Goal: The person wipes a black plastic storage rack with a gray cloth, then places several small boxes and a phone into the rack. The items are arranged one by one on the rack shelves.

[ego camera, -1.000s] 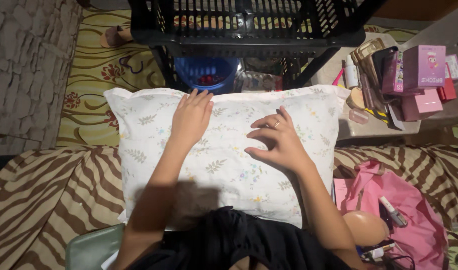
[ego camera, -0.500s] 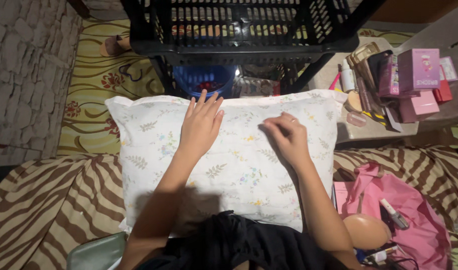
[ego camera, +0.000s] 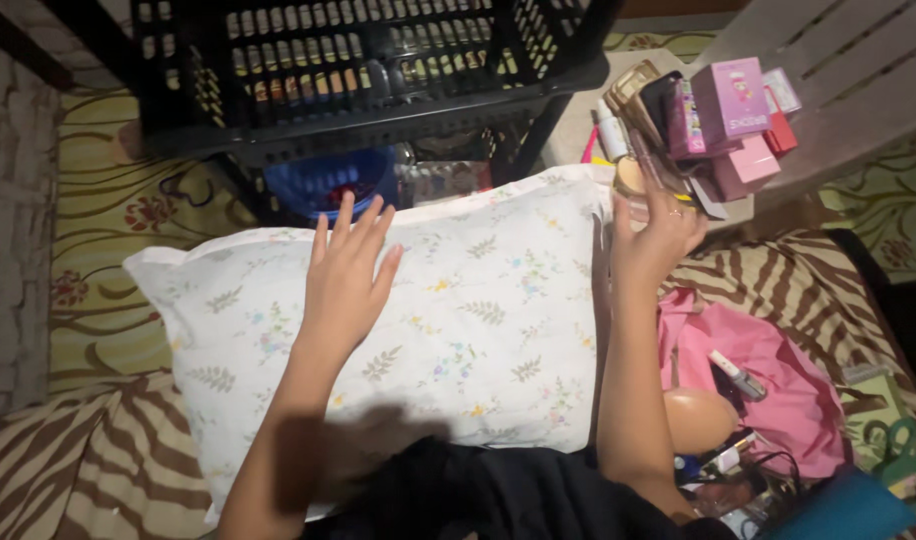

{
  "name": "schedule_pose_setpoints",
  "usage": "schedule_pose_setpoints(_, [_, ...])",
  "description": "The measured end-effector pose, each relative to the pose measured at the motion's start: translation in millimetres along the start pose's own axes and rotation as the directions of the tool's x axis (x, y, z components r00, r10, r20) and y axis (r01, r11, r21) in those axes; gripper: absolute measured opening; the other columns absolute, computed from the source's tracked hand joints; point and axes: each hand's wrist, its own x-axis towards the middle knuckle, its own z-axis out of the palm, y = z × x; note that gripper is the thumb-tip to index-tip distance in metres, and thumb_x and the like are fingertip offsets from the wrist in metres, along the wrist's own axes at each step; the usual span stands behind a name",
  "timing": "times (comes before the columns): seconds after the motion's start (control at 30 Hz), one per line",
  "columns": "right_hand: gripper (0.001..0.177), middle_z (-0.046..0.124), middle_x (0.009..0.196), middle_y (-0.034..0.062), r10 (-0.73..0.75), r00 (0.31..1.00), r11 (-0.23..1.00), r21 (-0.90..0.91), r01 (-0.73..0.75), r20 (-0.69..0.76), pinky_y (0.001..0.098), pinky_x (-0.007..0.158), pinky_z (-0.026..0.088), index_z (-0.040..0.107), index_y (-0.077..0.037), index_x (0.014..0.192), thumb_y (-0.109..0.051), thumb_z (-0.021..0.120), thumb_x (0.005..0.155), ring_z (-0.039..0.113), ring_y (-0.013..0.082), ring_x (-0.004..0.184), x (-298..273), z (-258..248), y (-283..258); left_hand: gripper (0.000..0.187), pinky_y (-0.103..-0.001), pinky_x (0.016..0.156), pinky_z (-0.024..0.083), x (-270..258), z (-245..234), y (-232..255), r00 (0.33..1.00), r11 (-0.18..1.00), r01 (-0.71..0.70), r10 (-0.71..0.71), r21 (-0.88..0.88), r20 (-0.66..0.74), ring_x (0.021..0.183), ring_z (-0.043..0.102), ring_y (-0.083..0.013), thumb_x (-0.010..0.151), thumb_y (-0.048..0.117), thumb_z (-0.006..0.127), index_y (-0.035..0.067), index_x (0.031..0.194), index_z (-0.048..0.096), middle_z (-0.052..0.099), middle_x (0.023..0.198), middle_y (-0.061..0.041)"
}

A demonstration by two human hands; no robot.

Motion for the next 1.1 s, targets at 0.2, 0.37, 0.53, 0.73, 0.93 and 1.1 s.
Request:
schedule_pose_setpoints(0.2, [0.08,0.044,0.155,0.0213,-0.033,0.99,0.989,0.138,0.052,-0.135,0.0751,0.11,0.015,0.05,-0.015,0.157,-0.03,0.081,0.085,0.032,0.0482,0.139,3,16,31,0.066,-0.062,0.12,0.016,-18,23,-7,0.992,0.992,0.031,-0.046,0.122,0.12,0.152,0.025,-0.0378,0.093,0.029,0.063,0.001,0.151,0.045,0.041,0.16,-0.015])
schedule_pose_setpoints(0.37, [0.043,0.065,0.137,0.0128,0.066,0.997,0.998,0.02,-0.065,-0.038,0.0673,0.121,0.015,0.069,-0.013,0.128,-0.039,0.077,0.095,0.049,0.0382,0.132,14,9,32,0.075,-0.056,0.129,0.015,-22,18,-27,0.98,0.691,0.148,-0.197,0.708,-0.013,0.164,0.02,-0.0341,0.095,0.013,0.065,0.01,0.166,0.039,0.034,0.175,-0.005])
schedule_pose_setpoints(0.53, [0.042,0.078,0.105,0.0097,0.323,0.92,0.94,-0.188,-0.284,0.225,0.0381,0.141,0.024,0.075,-0.009,0.11,-0.049,0.062,0.114,0.068,0.0268,0.102,29,2,26,0.038,-0.065,0.127,0.016,-5,7,-9,0.985,0.962,0.125,-0.09,0.242,-0.149,0.16,0.022,-0.0417,0.101,0.015,0.068,0.002,0.136,0.064,0.038,0.17,-0.012])
schedule_pose_setpoints(0.73, [0.059,0.057,0.149,0.0192,-0.077,0.972,0.99,0.101,0.102,-0.221,0.0536,0.114,0.031,0.064,-0.012,0.143,-0.028,0.083,0.089,0.052,0.0388,0.131,66,39,72,0.016,-0.064,0.126,0.019,31,29,36,0.99,0.993,-0.046,0.06,0.107,-0.126,0.158,0.023,-0.0394,0.1,0.025,0.07,0.009,0.102,0.072,0.041,0.164,-0.006])
schedule_pose_setpoints(0.93, [0.093,0.044,0.158,0.0205,0.15,0.947,0.984,0.137,-0.115,-0.285,0.0543,0.121,0.027,0.049,-0.01,0.151,-0.039,0.097,0.077,0.038,0.0431,0.146,137,63,135,0.066,-0.06,0.124,0.017,62,56,69,0.994,0.992,-0.107,0.106,0.072,0.018,0.157,0.019,-0.0416,0.102,0.03,0.057,0.004,0.159,0.037,0.029,0.169,-0.014])
schedule_pose_setpoints(1.1, [0.108,0.042,0.157,0.0224,0.155,0.953,0.987,0.089,-0.136,-0.26,0.0567,0.119,0.02,0.041,-0.008,0.154,-0.043,0.096,0.069,0.028,0.0484,0.146,164,67,143,0.07,-0.059,0.125,0.015,89,72,94,0.977,0.978,-0.209,0.209,-0.006,0.034,0.157,0.019,-0.0383,0.102,0.038,0.056,0.005,0.16,0.034,0.029,0.168,-0.012])
